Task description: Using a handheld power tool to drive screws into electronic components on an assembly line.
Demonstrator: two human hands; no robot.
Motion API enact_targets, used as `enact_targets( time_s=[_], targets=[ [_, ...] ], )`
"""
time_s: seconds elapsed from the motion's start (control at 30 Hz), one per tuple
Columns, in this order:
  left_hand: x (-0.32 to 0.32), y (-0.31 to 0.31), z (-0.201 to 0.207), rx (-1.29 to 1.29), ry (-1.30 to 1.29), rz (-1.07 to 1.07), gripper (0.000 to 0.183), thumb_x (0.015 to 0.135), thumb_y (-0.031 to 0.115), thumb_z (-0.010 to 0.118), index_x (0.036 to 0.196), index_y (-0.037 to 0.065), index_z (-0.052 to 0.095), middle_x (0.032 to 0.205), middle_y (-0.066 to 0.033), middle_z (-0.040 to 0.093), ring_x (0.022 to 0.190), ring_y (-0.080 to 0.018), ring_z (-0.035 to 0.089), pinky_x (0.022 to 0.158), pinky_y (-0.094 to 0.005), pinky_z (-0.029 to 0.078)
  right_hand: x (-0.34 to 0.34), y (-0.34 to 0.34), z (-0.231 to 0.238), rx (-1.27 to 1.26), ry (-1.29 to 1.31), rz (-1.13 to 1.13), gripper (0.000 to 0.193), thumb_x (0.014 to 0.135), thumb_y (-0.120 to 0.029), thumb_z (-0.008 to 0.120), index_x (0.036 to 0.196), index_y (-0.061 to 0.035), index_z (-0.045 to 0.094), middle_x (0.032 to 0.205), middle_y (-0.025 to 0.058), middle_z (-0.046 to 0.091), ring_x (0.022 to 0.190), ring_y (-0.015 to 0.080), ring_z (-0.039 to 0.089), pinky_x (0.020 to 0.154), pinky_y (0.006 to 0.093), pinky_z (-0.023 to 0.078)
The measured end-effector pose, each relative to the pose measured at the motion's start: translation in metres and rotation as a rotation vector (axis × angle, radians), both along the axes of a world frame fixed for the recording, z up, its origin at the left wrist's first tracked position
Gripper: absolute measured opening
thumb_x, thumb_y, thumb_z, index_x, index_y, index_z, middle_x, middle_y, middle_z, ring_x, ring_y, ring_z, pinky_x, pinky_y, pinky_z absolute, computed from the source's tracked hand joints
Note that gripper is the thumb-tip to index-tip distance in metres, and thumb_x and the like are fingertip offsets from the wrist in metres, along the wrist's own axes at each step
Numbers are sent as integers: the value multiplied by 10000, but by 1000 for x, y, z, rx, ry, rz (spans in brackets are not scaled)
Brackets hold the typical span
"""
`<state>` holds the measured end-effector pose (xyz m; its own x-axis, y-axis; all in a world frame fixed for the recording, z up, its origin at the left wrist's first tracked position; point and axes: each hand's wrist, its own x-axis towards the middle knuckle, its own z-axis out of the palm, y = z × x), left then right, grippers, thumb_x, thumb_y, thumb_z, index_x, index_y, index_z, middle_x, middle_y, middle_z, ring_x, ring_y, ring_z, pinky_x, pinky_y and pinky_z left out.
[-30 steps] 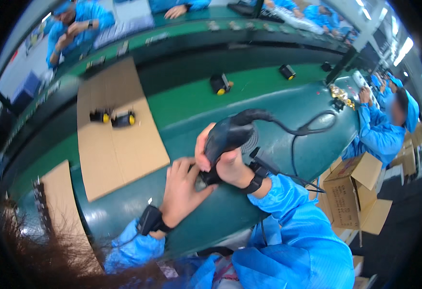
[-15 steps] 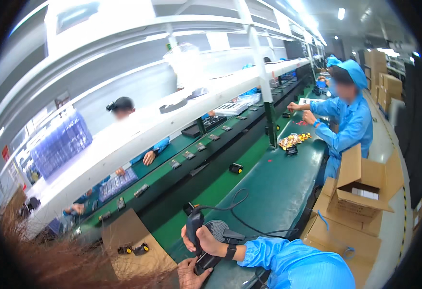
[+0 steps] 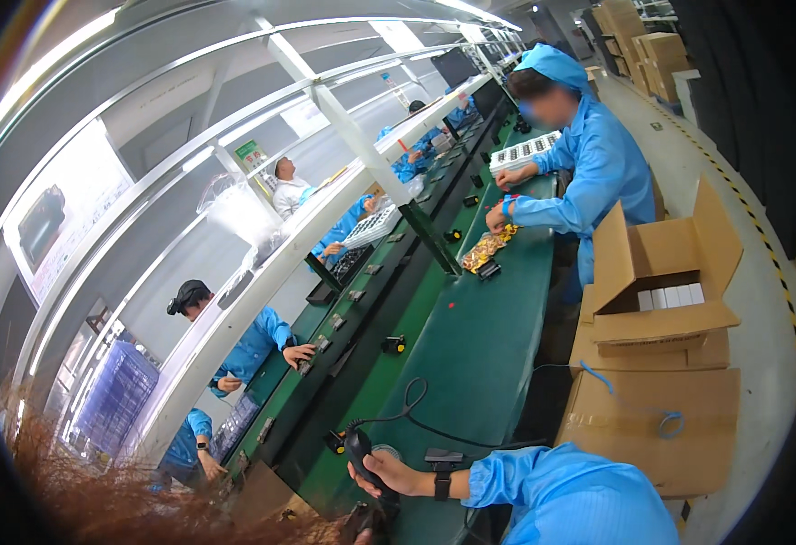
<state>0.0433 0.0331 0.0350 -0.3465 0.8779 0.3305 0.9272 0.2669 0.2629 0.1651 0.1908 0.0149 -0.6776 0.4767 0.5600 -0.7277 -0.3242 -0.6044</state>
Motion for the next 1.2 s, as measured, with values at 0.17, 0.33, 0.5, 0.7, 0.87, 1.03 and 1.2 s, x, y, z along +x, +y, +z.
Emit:
enact_targets(
  time_s=[0.17,0.33,0.5,0.7,0.87,1.03,1.2],
  targets=[
    [7,0,3,-5,-15,32,673,739,437,785,1235,46,552,1161,-156,571,1078,-309,534,890,-461,449,10,4,4,-44,15,-28,657,906,-666,518,1011,-18,534,670,21,524,532,80,494,512,236,428],
    [15,-2,4,-1,-42,27,680,751,437,777,1257,50,541,1178,-154,570,1086,-304,534,888,-459,450,7,7,-1,-81,32,-34,663,888,-668,547,1008,-17,537,664,20,521,532,81,497,509,238,432],
    [28,-7,3,-13,-72,21,687,762,436,769,1279,53,529,1194,-152,569,1095,-299,534,886,-458,452,5,9,-7,-84,25,-33,656,899,-662,535,1011,-16,535,658,20,520,529,80,496,508,238,432],
    [49,-7,2,-4,-183,-36,696,775,436,759,1305,57,515,1213,-149,568,1105,-292,534,884,-457,453,9,12,-6,-97,42,-96,656,924,-664,479,1021,-17,531,652,24,520,524,88,494,509,244,432],
    [87,1,2,31,-598,-168,703,787,436,751,1327,60,503,1229,-147,566,1113,-286,534,882,-455,455,16,27,-4,-174,90,-139,650,950,-659,421,1020,-22,533,647,27,519,522,90,493,507,247,432],
    [135,-9,1,98,-1312,-291,711,798,436,743,1348,63,492,1245,-145,565,1121,-281,533,881,-454,457,19,32,-2,-255,116,-144,659,930,-697,398,1006,-54,522,643,31,493,522,118,473,533,285,443],
    [136,-92,33,524,-1744,-275,718,809,435,735,1370,66,480,1261,-143,564,1129,-276,533,879,-453,458,13,25,2,-326,192,-93,657,952,-662,399,982,-21,542,603,48,511,497,129,492,493,278,439]
  ],
)
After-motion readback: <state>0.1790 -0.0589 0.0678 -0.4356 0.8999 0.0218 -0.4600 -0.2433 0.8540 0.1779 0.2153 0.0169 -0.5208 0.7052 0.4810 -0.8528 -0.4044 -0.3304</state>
